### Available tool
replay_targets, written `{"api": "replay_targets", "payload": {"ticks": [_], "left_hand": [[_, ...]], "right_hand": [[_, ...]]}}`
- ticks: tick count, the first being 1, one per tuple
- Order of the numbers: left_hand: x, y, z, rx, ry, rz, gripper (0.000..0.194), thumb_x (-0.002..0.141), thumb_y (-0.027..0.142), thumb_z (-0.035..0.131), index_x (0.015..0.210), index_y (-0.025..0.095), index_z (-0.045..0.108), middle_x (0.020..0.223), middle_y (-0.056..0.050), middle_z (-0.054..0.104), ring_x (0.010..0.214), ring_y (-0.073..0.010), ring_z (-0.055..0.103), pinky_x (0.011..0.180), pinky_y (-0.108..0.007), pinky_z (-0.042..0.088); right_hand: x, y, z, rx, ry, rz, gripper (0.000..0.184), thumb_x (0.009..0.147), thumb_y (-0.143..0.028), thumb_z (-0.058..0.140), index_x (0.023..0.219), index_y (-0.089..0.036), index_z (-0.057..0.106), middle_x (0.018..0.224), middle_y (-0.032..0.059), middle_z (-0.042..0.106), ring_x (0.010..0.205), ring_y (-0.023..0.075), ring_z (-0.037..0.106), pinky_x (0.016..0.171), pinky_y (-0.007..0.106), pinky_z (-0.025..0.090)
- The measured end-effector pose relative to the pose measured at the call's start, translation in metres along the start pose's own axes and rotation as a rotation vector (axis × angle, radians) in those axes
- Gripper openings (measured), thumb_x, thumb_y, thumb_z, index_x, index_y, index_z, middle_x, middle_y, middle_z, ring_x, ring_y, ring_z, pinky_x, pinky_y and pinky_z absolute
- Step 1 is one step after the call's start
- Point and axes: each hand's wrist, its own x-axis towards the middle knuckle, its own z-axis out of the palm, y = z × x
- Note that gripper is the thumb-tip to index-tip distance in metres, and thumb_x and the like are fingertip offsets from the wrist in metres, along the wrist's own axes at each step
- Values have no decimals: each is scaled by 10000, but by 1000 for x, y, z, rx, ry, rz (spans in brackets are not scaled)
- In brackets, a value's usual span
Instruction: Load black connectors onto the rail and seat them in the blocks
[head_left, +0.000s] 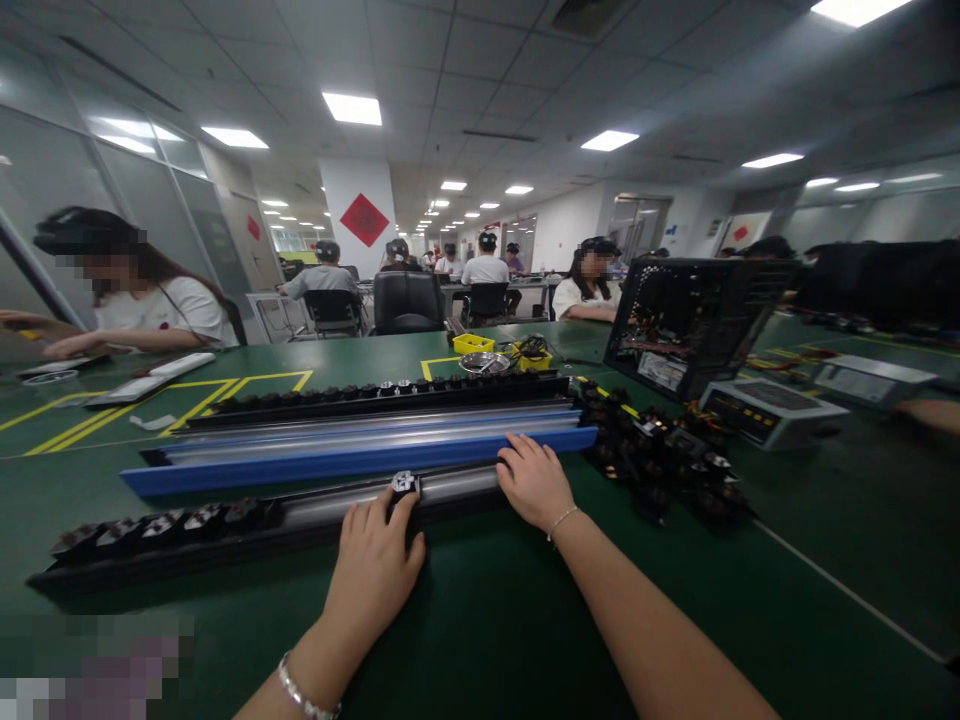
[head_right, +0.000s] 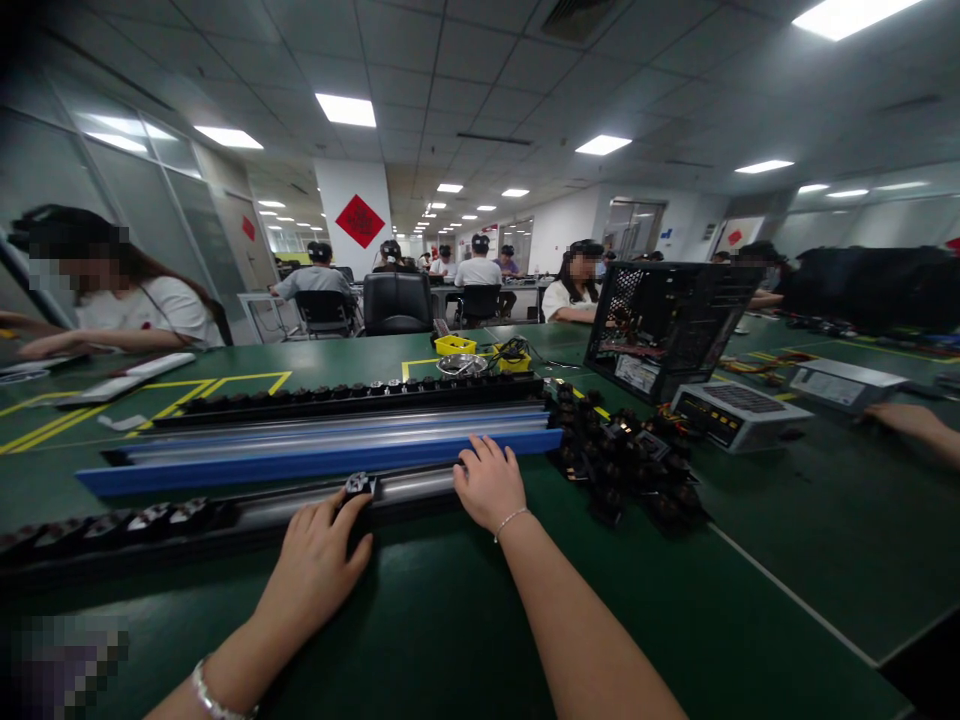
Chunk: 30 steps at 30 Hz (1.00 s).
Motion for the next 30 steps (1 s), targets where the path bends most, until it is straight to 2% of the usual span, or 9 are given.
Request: {"api": "replay_targets", "payload": {"ticks": [11, 17, 21, 26, 30], "left_hand": [[0, 1, -2, -95, -12, 25, 340, 762, 220, 449, 1083, 171, 551, 1152, -101, 571, 1069, -249, 484, 1012, -440, 283], [2, -1, -1, -185, -35, -43, 314, 727, 188, 444, 1029, 154, 524, 1067, -95, 600, 1026, -235, 503, 991, -430, 309], [3, -1, 0, -198, -3, -42, 318, 712, 188, 443, 1020, 171, 522, 976, -69, 617, 993, -234, 519, 985, -445, 302], [5, -1, -2, -203, -2, -57, 312, 701, 199, 447, 1003, 175, 526, 940, -64, 621, 963, -240, 526, 967, -452, 308], [6, 0, -3, -214, -36, -83, 316, 694, 202, 451, 999, 193, 533, 949, -52, 623, 963, -232, 521, 962, -444, 300]], "right_hand": [[-1, -1, -2, -10, 29, 27, 342, 786, -250, 389, 1035, -233, 623, 1355, 46, 455, 1243, 228, 374, 1026, 440, 236], [-1, -1, -2, -5, 70, 25, 344, 789, -227, 393, 1029, -208, 639, 1303, 67, 508, 1209, 229, 408, 1026, 414, 233], [-5, -16, -5, 96, 97, -115, 355, 802, -219, 413, 1104, -207, 599, 1204, 62, 581, 1153, 202, 448, 1029, 399, 226], [-17, -51, -4, 233, -34, -395, 364, 792, -212, 449, 1135, -267, 554, 1133, 9, 609, 1094, 164, 468, 1023, 381, 224], [-21, -62, -2, 207, -88, -421, 391, 782, -213, 462, 1164, -263, 525, 1146, 18, 596, 1106, 180, 448, 1025, 399, 210]]}}
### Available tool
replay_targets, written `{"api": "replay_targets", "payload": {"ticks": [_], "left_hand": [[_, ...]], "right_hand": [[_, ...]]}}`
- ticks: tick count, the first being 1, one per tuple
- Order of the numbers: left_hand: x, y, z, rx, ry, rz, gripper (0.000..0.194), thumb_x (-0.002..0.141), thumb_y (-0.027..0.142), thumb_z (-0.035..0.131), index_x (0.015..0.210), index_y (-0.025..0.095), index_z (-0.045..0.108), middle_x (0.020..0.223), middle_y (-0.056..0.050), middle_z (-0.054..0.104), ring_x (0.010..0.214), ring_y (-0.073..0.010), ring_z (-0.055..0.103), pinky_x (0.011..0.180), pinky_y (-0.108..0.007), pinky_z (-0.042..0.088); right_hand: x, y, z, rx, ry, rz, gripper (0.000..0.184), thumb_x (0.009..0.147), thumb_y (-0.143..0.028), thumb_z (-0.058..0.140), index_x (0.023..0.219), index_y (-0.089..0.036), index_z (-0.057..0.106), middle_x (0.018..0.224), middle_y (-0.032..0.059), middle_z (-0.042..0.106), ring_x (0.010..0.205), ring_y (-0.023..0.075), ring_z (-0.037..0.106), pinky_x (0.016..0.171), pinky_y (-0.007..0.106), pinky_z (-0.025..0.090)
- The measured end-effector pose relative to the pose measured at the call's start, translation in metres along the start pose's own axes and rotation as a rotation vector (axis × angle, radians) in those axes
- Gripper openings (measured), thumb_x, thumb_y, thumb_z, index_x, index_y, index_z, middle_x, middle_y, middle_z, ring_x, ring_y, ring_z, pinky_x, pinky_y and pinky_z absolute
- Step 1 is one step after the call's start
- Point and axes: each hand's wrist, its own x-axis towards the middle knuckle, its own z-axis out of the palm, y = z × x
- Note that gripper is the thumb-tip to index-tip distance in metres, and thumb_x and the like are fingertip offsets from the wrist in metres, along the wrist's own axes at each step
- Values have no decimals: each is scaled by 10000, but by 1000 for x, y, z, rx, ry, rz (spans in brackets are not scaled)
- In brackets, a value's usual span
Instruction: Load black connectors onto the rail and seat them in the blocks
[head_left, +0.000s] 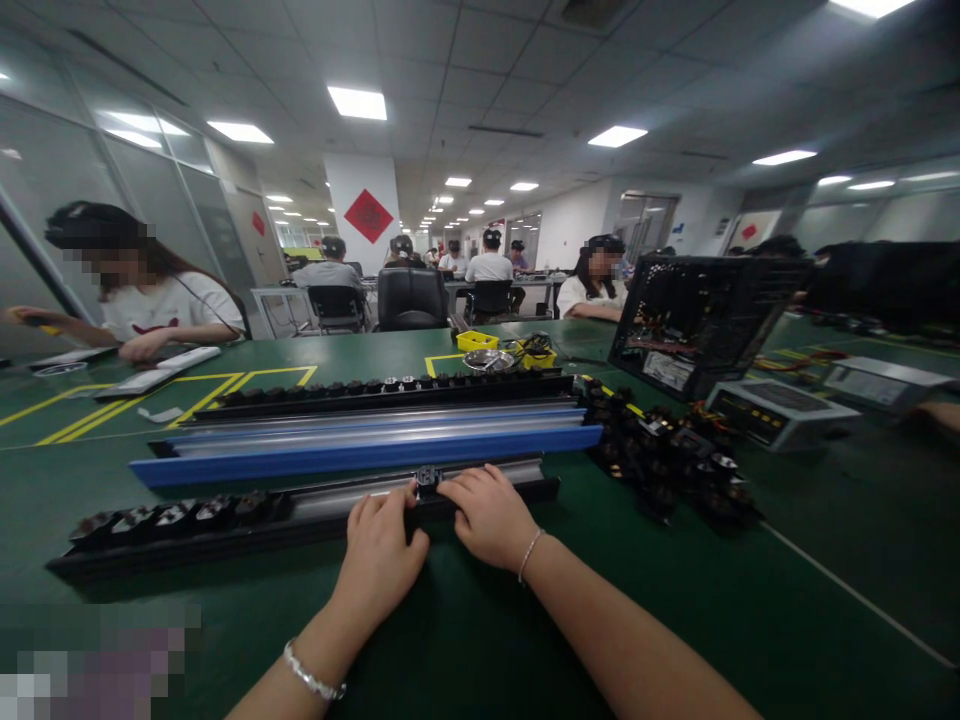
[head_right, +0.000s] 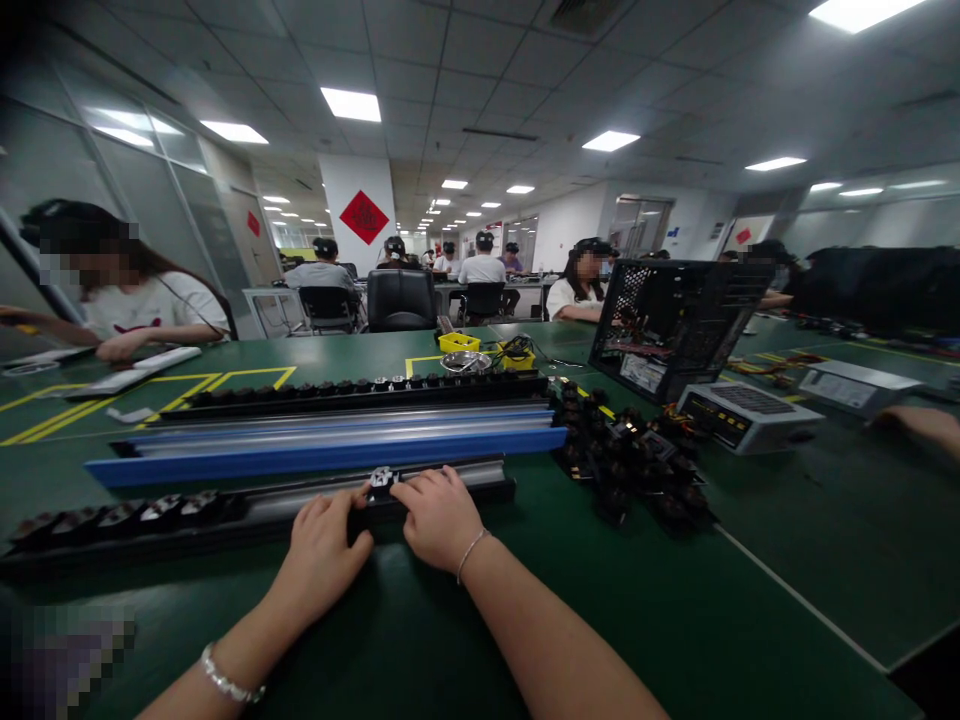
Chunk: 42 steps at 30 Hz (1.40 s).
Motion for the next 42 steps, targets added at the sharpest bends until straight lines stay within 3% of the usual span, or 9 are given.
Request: {"api": "replay_targets", "payload": {"ticks": [12, 18, 28, 32, 35, 38, 42], "left_hand": [[-2, 0, 2, 35, 1, 34, 451, 716, 221, 468, 1164, 176, 491, 997, -61, 620, 983, -235, 507, 955, -425, 287], [-3, -1, 7, 86, 39, 61, 468, 734, 225, 464, 1194, 144, 484, 1099, -89, 612, 1032, -243, 496, 972, -424, 275], [-4, 3, 1, 133, -11, 92, 503, 741, 235, 474, 1244, 237, 482, 1104, -40, 625, 1022, -240, 485, 957, -419, 264], [-5, 5, 0, 161, -34, 104, 513, 735, 240, 482, 1245, 299, 488, 1103, -27, 612, 1032, -239, 473, 955, -421, 252], [-4, 7, 0, 181, -62, 95, 525, 734, 246, 485, 1253, 320, 483, 1103, -35, 599, 1048, -241, 461, 959, -427, 237], [-4, 7, 1, 201, -69, 90, 527, 739, 255, 481, 1260, 333, 478, 1084, -44, 592, 1040, -248, 457, 954, -437, 237], [-3, 8, 0, 217, -69, 98, 524, 741, 265, 484, 1259, 346, 480, 1036, -54, 590, 1025, -259, 458, 942, -449, 248]], "right_hand": [[1, 11, -5, -79, -71, -26, 376, 797, -221, 460, 1160, -288, 530, 1063, 27, 615, 1018, 183, 478, 931, 363, 285], [0, 17, -8, -87, -47, -26, 343, 790, -219, 473, 1119, -270, 556, 1017, 25, 630, 976, 180, 501, 890, 338, 315], [-2, 24, -10, -16, 44, -31, 265, 746, -241, 544, 1000, -255, 621, 996, 18, 637, 974, 169, 517, 893, 327, 355], [1, 18, -5, 68, 178, 65, 219, 740, -277, 566, 940, -216, 631, 1033, 37, 623, 990, 181, 516, 899, 324, 374], [6, 9, 1, 115, 261, 173, 326, 772, -328, 548, 1059, -177, 584, 1096, 69, 611, 1035, 194, 510, 937, 344, 360], [8, 2, 6, 114, 238, 245, 466, 815, -406, 500, 1226, -187, 490, 1214, 81, 566, 1135, 212, 471, 1005, 400, 292], [9, -1, 8, 80, 170, 292, 420, 858, -438, 428, 1218, -236, 505, 1229, 55, 568, 1188, 211, 438, 1041, 434, 218]]}}
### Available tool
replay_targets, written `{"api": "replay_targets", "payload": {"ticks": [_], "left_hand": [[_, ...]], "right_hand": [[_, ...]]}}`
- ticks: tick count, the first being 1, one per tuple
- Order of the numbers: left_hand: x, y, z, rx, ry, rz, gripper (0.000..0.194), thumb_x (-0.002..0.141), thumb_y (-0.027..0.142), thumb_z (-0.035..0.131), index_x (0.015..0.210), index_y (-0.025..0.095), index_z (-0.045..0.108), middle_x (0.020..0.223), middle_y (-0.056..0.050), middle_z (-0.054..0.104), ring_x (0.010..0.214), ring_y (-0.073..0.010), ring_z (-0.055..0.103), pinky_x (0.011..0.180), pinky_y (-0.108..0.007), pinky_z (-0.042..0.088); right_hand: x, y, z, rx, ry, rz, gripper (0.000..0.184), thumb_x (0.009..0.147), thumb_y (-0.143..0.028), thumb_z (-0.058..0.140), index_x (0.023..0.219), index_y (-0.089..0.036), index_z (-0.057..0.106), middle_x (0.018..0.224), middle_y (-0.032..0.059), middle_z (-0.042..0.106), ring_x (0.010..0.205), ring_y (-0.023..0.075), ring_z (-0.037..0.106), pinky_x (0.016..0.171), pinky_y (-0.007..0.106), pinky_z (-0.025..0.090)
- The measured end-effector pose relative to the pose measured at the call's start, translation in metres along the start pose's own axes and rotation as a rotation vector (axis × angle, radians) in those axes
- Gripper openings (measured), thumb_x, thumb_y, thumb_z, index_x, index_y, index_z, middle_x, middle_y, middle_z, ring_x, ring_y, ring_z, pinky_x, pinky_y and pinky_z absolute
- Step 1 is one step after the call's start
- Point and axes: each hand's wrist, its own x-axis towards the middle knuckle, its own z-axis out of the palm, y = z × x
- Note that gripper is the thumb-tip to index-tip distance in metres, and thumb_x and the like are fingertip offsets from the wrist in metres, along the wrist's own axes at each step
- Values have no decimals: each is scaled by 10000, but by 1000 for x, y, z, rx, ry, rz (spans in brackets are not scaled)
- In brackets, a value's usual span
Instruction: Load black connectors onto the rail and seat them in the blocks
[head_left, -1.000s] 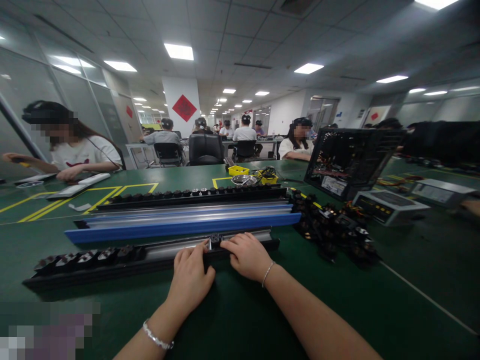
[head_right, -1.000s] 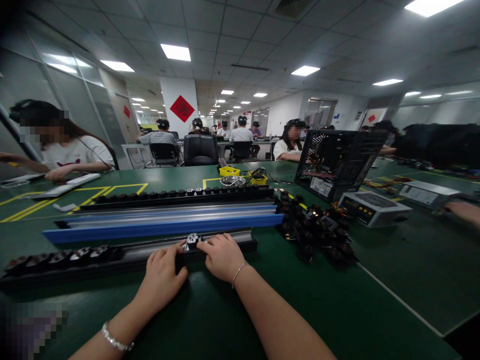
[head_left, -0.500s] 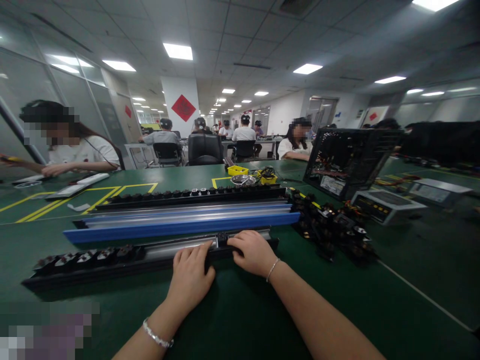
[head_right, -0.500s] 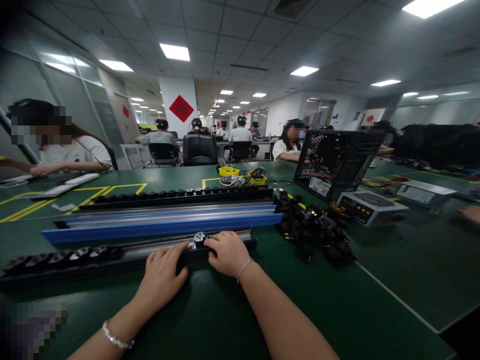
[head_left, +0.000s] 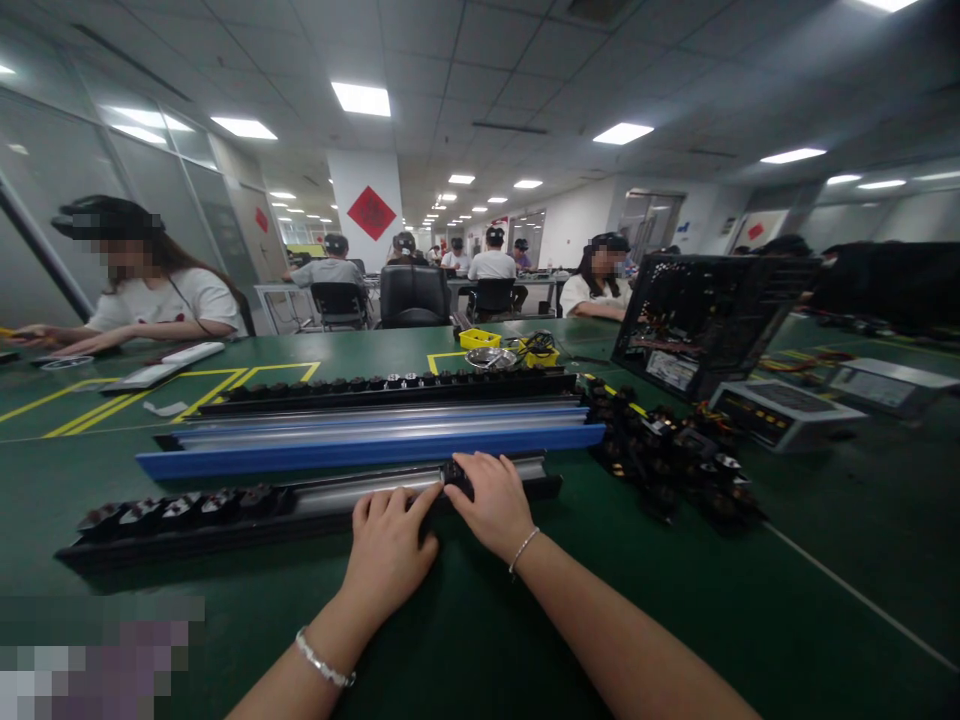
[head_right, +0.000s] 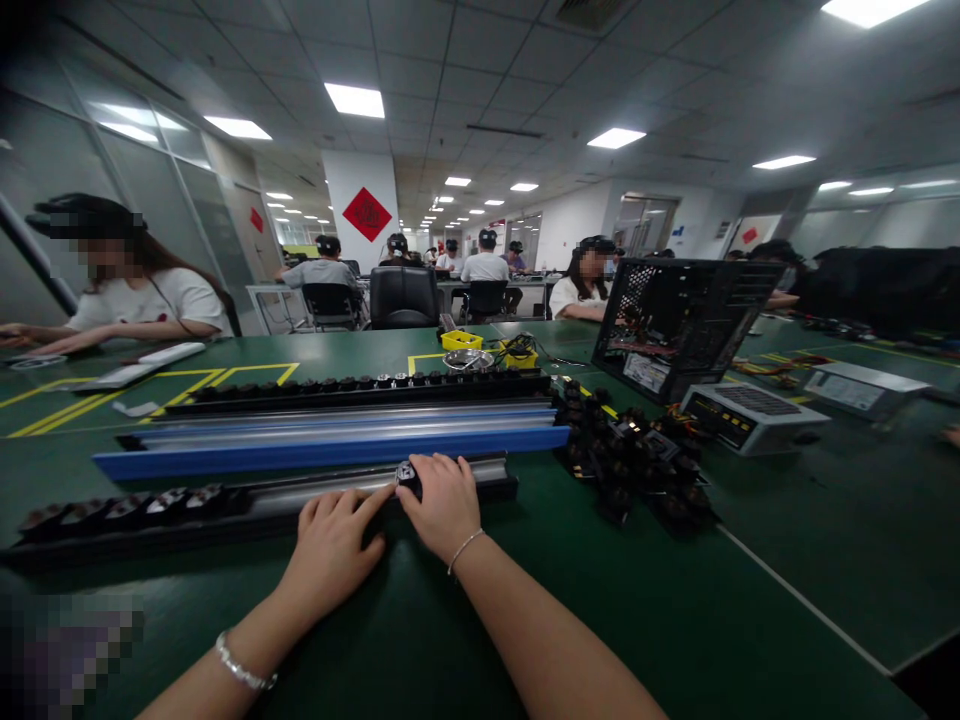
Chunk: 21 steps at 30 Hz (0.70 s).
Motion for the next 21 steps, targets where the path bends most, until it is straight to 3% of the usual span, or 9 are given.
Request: {"api": "replay_targets", "payload": {"ticks": [21], "left_hand": [[-1, 3, -1, -28, 16, -8, 550, 745, 239, 499, 1284, 335, 449, 1057, -38, 580, 1036, -248, 453, 1013, -461, 199]], "right_hand": [[1, -1, 1, -44, 22, 44, 362, 859, -402, 431, 1165, -244, 539, 1184, 46, 596, 1165, 195, 461, 1031, 415, 215]]}}
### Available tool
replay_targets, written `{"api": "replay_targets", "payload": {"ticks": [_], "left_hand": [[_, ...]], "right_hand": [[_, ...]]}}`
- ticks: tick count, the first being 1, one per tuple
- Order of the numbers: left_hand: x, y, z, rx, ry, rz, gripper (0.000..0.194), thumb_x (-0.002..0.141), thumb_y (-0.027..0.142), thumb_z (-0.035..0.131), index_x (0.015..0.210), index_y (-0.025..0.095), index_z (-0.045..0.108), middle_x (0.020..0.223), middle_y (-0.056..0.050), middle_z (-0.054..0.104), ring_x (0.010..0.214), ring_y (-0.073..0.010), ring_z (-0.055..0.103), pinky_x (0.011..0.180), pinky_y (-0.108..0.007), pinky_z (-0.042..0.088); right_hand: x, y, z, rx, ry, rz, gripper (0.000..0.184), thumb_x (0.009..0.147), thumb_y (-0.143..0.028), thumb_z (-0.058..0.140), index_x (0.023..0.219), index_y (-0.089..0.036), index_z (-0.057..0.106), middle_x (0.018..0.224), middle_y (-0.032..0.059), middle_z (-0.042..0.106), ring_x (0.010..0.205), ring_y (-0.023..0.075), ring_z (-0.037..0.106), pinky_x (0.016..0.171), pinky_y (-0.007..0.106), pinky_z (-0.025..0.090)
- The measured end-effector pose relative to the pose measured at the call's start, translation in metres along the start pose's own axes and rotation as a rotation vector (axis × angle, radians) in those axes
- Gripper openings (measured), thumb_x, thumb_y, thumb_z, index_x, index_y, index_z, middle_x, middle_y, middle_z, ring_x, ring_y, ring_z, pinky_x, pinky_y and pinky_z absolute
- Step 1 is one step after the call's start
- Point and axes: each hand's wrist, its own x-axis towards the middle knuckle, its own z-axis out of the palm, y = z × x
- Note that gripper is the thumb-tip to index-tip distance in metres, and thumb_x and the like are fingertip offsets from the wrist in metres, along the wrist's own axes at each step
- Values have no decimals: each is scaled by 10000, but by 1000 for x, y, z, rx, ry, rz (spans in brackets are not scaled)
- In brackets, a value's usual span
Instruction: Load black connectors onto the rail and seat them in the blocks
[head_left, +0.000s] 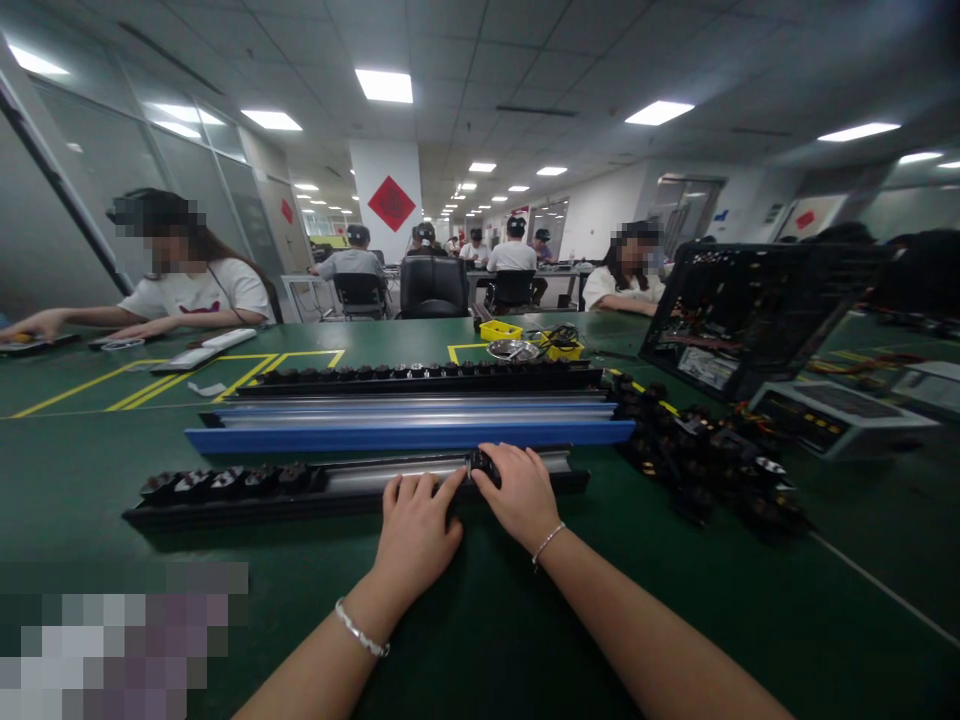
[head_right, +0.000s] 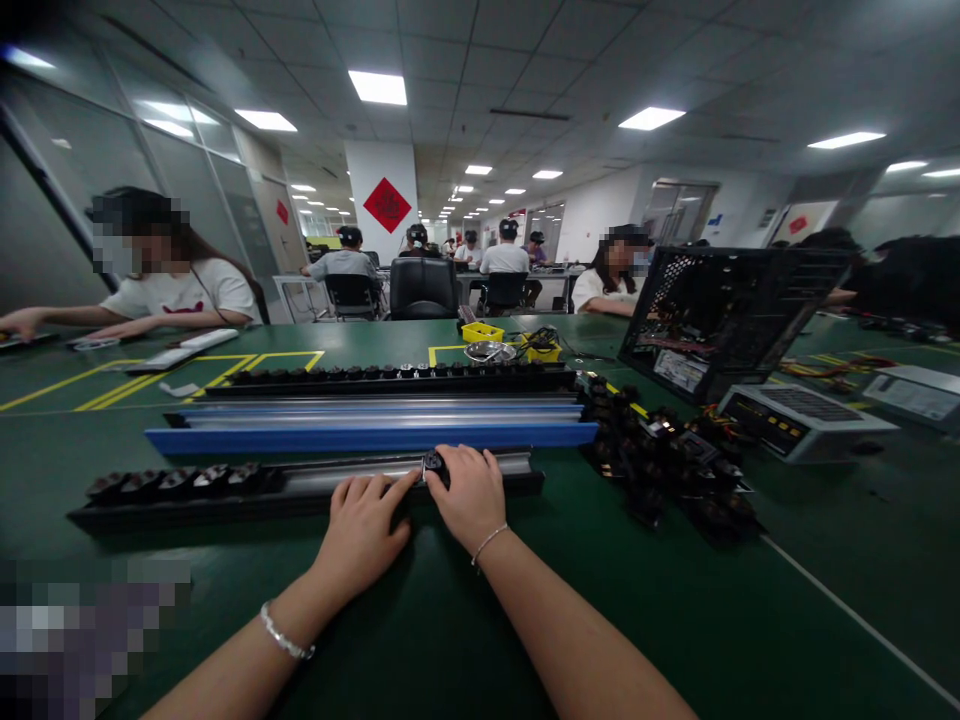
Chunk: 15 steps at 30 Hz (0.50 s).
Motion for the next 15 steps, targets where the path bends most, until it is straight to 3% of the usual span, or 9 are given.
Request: {"api": "replay_targets", "payload": {"ticks": [15], "left_hand": [[-1, -5, 5, -85, 35, -10, 549, 750, 182, 476, 1294, 241, 438, 1083, -44, 609, 1036, -229, 478, 1034, -448, 217]], "right_hand": [[-3, 4, 0, -2, -7, -30, 352, 886, -353, 395, 1187, -235, 533, 1194, 46, 595, 1172, 190, 466, 1040, 410, 228]]}}
